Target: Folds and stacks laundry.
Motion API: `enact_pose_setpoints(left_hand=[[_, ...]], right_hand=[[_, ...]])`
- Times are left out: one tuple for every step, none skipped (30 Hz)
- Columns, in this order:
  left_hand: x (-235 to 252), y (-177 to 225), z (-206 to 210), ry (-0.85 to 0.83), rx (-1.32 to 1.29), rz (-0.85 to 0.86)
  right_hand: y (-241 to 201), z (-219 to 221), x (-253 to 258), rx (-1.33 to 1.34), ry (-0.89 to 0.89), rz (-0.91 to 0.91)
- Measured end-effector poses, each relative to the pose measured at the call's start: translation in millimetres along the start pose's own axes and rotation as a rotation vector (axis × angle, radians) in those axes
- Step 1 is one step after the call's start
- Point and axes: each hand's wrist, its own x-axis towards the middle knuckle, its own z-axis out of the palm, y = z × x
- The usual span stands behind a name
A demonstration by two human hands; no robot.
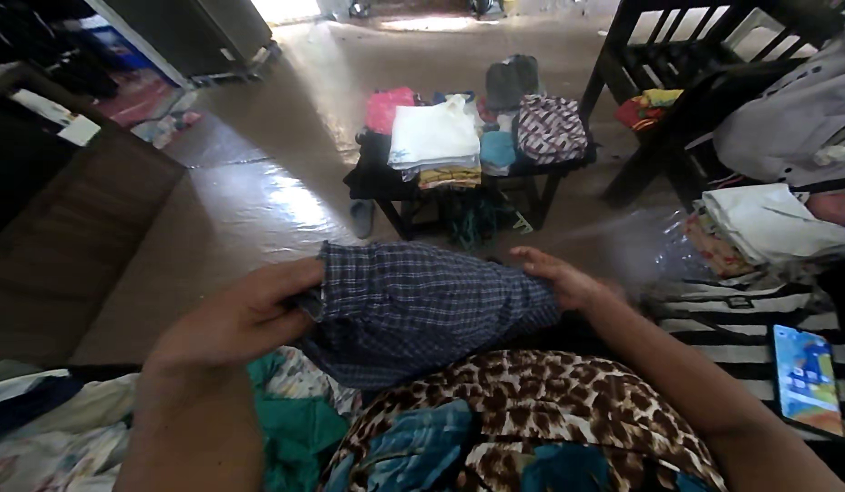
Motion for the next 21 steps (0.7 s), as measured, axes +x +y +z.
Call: enact_pose_setpoints(left_hand=[[-0.4, -0.8, 1.0, 0.010, 0.002, -0.001], [-0.9, -2.4, 1.6, 0.016, 0.004, 0.000], [-1.3, -4.5, 2.1, 0.023, 0.003, -0.010], [-2.7, -7.5, 2.2, 0.035, 0.010, -0.040], [-4.2, -10.2, 2.3, 0.053, 0.025, -0.092], [-5.0, -11.0, 3.0, 0.083, 0.052, -0.172], [-5.2, -11.3, 4.6, 0.129, 0.088, -0.279], [-2.9, -10.9, 5.6, 0.160, 0.135, -0.400], [1.6, -11.6, 6.6, 0.192, 0.158, -0.515], [6.5, -14.9, 8.2, 0.253, 0.166, -0.593], [8.6, -21.6, 9.9, 0.337, 0.191, -0.595], [8.0, -29.0, 9.6, 0.427, 0.211, -0.547], [6.0, -34.8, 7.7, 0.521, 0.201, -0.474], [3.5, -39.4, 4.5, 0.606, 0.183, -0.367], [1.4, -41.1, 1.6, 0.681, 0.163, -0.261], [-2.2, -39.9, 0.6, 0.738, 0.139, -0.194], [-9.6, -38.9, 3.7, 0.786, 0.119, -0.166], [-23.5, -40.2, 12.9, 0.805, 0.164, -0.168], [-43.2, -46.0, 28.2, 0.804, 0.230, -0.186], [-67.4, -55.3, 50.6, 0.796, 0.283, -0.242], [-97.1, -67.7, 78.5, 0.754, 0.331, -0.343]], right_hand=[[-1.0, 1.0, -0.7, -0.030, -0.045, 0.000], [-2.1, 2.7, -1.2, -0.057, -0.061, -0.005], [-2.6, 3.2, -1.7, -0.060, -0.052, -0.022], [-2.3, 1.8, -1.6, -0.044, -0.028, -0.056], [-2.6, -0.6, -1.1, -0.026, 0.002, -0.105], [-3.7, -3.9, -0.2, -0.019, 0.041, -0.158], [-5.5, -7.3, 1.1, -0.031, 0.090, -0.212], [-9.3, -9.4, 2.6, -0.076, 0.158, -0.266], [-16.0, -9.6, 3.0, -0.161, 0.231, -0.314], [-24.2, -8.3, 2.9, -0.249, 0.305, -0.359], [-33.5, -4.5, 2.0, -0.316, 0.373, -0.406], [-43.5, 1.6, 0.1, -0.356, 0.428, -0.457], [-52.3, 8.8, -2.2, -0.387, 0.470, -0.509], [-58.6, 15.6, -4.8, -0.428, 0.491, -0.557], [-60.7, 21.5, -7.3, -0.478, 0.489, -0.600], [-58.2, 26.7, -9.4, -0.540, 0.468, -0.630], [-52.1, 31.8, -10.5, -0.596, 0.441, -0.630], [-41.6, 35.9, -10.1, -0.641, 0.402, -0.602], [-27.5, 37.8, -7.9, -0.678, 0.342, -0.549], [-10.1, 36.4, -4.1, -0.724, 0.255, -0.471], [7.6, 33.3, 0.3, -0.780, 0.139, -0.351]])
